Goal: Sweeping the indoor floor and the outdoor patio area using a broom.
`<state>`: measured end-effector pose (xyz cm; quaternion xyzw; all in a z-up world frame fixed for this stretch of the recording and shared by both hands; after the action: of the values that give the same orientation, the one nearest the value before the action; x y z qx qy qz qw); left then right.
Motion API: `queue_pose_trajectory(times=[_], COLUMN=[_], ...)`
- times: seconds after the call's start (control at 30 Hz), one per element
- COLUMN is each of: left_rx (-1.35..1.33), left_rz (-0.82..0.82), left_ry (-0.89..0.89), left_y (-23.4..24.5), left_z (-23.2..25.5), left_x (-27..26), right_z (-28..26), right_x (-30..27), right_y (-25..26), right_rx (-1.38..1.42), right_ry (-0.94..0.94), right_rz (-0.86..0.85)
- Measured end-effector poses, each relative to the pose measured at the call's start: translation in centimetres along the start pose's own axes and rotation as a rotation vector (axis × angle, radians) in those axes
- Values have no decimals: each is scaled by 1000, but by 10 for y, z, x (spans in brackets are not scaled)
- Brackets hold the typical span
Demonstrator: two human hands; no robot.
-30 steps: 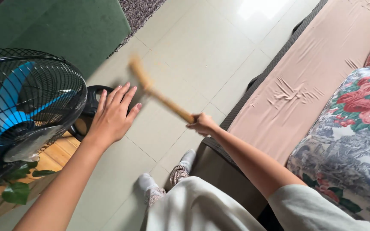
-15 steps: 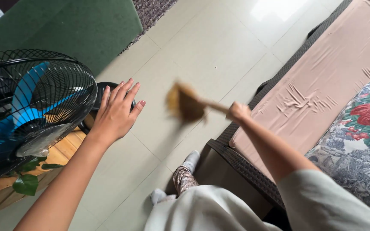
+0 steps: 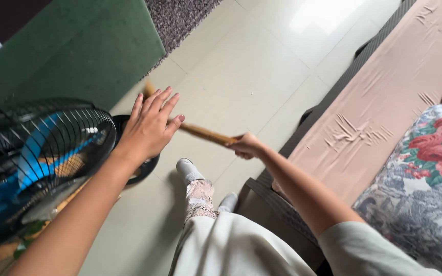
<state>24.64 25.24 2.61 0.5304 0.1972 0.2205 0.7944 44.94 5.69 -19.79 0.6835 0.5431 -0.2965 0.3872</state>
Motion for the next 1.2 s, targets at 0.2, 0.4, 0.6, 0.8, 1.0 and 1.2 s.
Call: queue_pose_trajectory(times=[0.2,0.4,0.6,0.8,1.0,1.2], left_rx=[71,154,144,170,191,163], left_rz=[45,40,3,-19,-18,-56], left_ry=[-81,-135,-154,-150,-125,-38], left_y=[50,85,83,80,79,66], left_z=[-30,-67,-86,-92,-104,-100], left_x=[72,126,168,204,239,287], right_z=[4,-22,-143,-133,-163,-140], right_x=[48,89,70,232,285,314], right_y=[66,151,132,-5,-18,207], right_rx=[-338,-420,-209,-635,-315,-353], right_ry=[-233,-212,-16,1322,218,76], right_rz=[261,529,313,-151,-149,307])
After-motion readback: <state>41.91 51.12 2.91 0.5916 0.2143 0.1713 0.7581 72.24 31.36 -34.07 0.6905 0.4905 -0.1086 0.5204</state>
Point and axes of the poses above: each hand's wrist, its own x-axis towards the middle knuckle, its own y-axis out of the back of the hand, z = x × y, the point moved 6 cm from there along x, towards the middle knuckle, and after that the axes turned 4 degrees about y, right-handed, at the moved point
